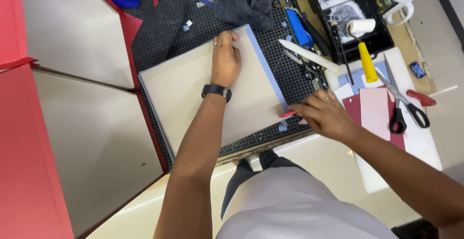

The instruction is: Applying glue to a cardboard lid and smoothing a decorative paper sheet over it using a roller and a scraper.

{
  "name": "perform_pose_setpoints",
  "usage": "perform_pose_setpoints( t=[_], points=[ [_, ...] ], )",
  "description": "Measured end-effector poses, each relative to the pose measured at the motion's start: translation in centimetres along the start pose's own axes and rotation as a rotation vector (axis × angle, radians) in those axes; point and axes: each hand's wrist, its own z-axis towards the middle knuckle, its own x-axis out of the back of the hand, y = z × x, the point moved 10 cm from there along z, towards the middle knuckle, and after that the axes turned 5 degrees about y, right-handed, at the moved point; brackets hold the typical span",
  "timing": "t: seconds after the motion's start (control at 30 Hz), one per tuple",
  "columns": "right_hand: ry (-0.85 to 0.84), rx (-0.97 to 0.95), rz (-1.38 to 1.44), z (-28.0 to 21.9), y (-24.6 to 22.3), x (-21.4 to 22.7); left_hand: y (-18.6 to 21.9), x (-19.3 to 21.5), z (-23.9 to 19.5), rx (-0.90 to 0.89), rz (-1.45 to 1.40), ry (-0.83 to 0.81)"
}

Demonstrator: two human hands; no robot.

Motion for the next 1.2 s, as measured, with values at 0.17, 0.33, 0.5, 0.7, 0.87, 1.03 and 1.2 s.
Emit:
perform_pose_setpoints(
  t=[0.17,0.33,0.5,0.7,0.87,1.03,1.2],
  points=[
    [-0.014,-0.004,0.008,0.5,0.1,0.4,0.3,0.3,0.1,0.015,0.033,-0.017],
    [-0.027,-0.01,0.053,0.4,0.2,0.5,0.3,0.3,-0.2,0.005,0.022,-0.005],
    [-0.028,0.056,0.026,0.1,1.2,-0.8,0.3,0.3,0.2,0.005,0.017,-0.025],
    [0.177,0.084,0.044,11.6,2.7,-1.7,0.2,0.1,0.0,0.03,0.026,-0.025],
    [0.217,0.142,-0.142,19.4,7.3,-6.1,0.4,0.5,0.3,-0.014,-0.056,0.009],
    [0.058,0.11,-0.133,17.2,5.0,-4.5,0.7,0.6,0.1,-0.037,-0.1,0.015],
    [-0.041,0.081,0.16,6.2,-0.5,-0.3,0.0,0.0,-0.1,0.051,0.002,-0.023]
  ],
)
